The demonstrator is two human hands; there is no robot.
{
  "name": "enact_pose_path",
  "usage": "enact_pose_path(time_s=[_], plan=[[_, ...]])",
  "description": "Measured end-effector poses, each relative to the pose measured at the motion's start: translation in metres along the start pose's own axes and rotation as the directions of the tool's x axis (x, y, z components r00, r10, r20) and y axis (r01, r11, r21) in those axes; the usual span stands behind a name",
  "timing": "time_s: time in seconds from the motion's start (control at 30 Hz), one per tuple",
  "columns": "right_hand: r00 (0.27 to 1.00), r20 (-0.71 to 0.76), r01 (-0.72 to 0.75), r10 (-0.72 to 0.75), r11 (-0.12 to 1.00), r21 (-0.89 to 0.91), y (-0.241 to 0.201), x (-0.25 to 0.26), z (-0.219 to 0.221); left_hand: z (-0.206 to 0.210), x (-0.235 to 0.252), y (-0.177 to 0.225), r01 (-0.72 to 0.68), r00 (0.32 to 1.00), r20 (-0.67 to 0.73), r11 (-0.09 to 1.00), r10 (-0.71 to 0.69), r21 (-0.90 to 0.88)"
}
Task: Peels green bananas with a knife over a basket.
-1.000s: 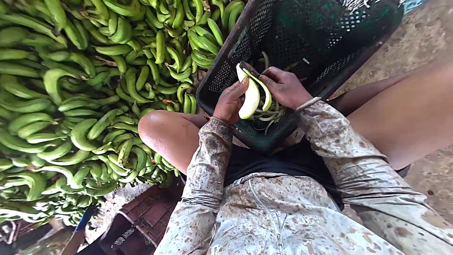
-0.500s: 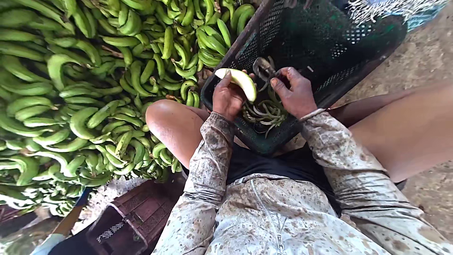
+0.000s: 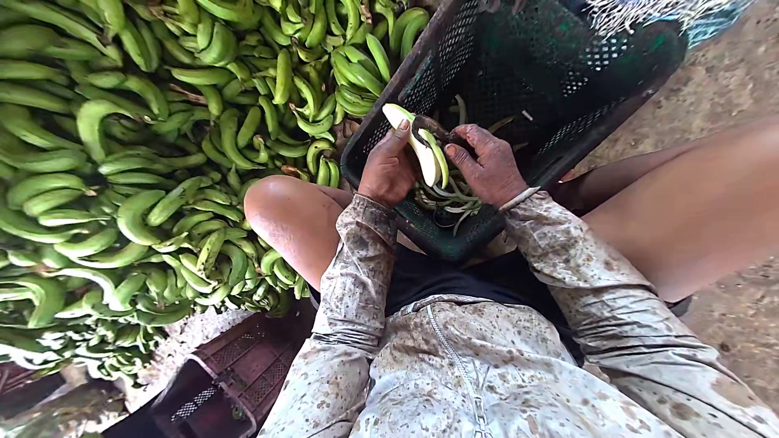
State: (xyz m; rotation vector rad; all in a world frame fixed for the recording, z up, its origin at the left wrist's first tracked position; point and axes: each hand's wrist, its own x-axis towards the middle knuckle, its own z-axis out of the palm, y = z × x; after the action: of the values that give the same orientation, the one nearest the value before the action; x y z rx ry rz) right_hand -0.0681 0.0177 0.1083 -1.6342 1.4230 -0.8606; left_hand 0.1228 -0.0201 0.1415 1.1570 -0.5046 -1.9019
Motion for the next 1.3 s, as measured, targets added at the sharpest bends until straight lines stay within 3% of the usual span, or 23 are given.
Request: enact_pose_path(time_s=[0.13, 0.23, 0.33, 0.4, 0.5, 0.57, 0.63, 0.7, 0.77, 0.83, 0.93, 1.03, 1.1, 1.17, 1.23, 1.3], plan=[[1.000, -0.011, -0.023, 0.022, 0.997, -0.069, 0.003, -0.001, 0.005, 0.007, 0.011, -0.015, -0.134, 0.978, -0.164, 0.991, 0.129, -0.017], [0.997, -0.006, -0.081, 0.080, 0.990, -0.112, 0.001, 0.012, -0.007, 0.003, 0.009, -0.016, -0.164, 0.986, 0.070, 0.961, 0.152, 0.225], [0.971, 0.014, -0.235, 0.238, 0.964, -0.122, -0.002, 0.028, -0.031, -0.001, -0.003, -0.010, -0.172, 0.946, 0.322, 0.796, -0.030, 0.581], [0.947, -0.059, -0.320, 0.314, 0.939, -0.124, 0.004, 0.033, -0.038, -0.003, -0.008, -0.009, -0.163, 0.917, 0.377, 0.744, -0.127, 0.648], [0.945, -0.099, -0.321, 0.312, 0.942, -0.096, 0.005, 0.025, -0.040, -0.003, -0.007, -0.013, -0.054, 0.978, 0.200, 0.868, -0.052, 0.494], [0.977, -0.054, -0.210, 0.206, 0.975, -0.071, 0.003, 0.014, -0.032, -0.003, -0.001, -0.005, 0.005, 1.000, -0.027, 0.969, 0.001, 0.247], [0.999, -0.003, -0.050, 0.050, 0.998, -0.047, 0.002, 0.000, -0.018, -0.004, 0.007, 0.008, -0.018, 0.972, -0.233, 0.998, 0.005, -0.056], [0.995, 0.046, 0.091, -0.088, 0.994, -0.054, 0.004, -0.011, -0.005, -0.009, 0.012, 0.017, -0.060, 0.958, -0.285, 0.960, -0.022, -0.275], [0.983, 0.075, 0.174, -0.168, 0.981, -0.081, 0.007, -0.014, 0.005, -0.009, 0.011, 0.019, -0.026, 0.964, -0.255, 0.927, -0.076, -0.373], [0.980, 0.087, 0.185, -0.177, 0.979, -0.087, 0.007, -0.008, 0.007, -0.004, 0.010, 0.015, -0.004, 0.969, -0.234, 0.936, -0.083, -0.351], [0.986, 0.099, 0.139, -0.131, 0.987, -0.078, 0.005, 0.001, 0.004, 0.002, 0.005, 0.011, -0.033, 0.976, -0.218, 0.985, -0.004, -0.167], [0.995, 0.069, 0.076, -0.071, 0.995, -0.070, 0.001, 0.013, 0.001, 0.011, -0.008, 0.003, 0.081, 0.987, -0.140, 0.997, -0.078, 0.017], [0.995, 0.064, -0.074, 0.079, 0.993, -0.087, 0.002, 0.022, -0.007, 0.010, -0.018, -0.005, 0.139, 0.989, -0.075, 0.981, -0.129, 0.133], [0.948, 0.041, -0.312, 0.317, 0.945, -0.096, 0.007, 0.027, -0.017, 0.002, -0.022, -0.008, 0.100, 0.990, 0.074, 0.970, -0.119, 0.220], [0.901, -0.018, -0.433, 0.433, 0.898, -0.081, 0.014, 0.028, -0.026, -0.005, -0.022, -0.001, 0.039, 0.978, 0.196, 0.982, -0.075, 0.184], [0.921, -0.033, -0.389, 0.388, 0.920, -0.048, 0.009, 0.021, -0.030, -0.008, -0.019, 0.006, 0.028, 0.992, 0.120, 0.998, -0.035, 0.056]])
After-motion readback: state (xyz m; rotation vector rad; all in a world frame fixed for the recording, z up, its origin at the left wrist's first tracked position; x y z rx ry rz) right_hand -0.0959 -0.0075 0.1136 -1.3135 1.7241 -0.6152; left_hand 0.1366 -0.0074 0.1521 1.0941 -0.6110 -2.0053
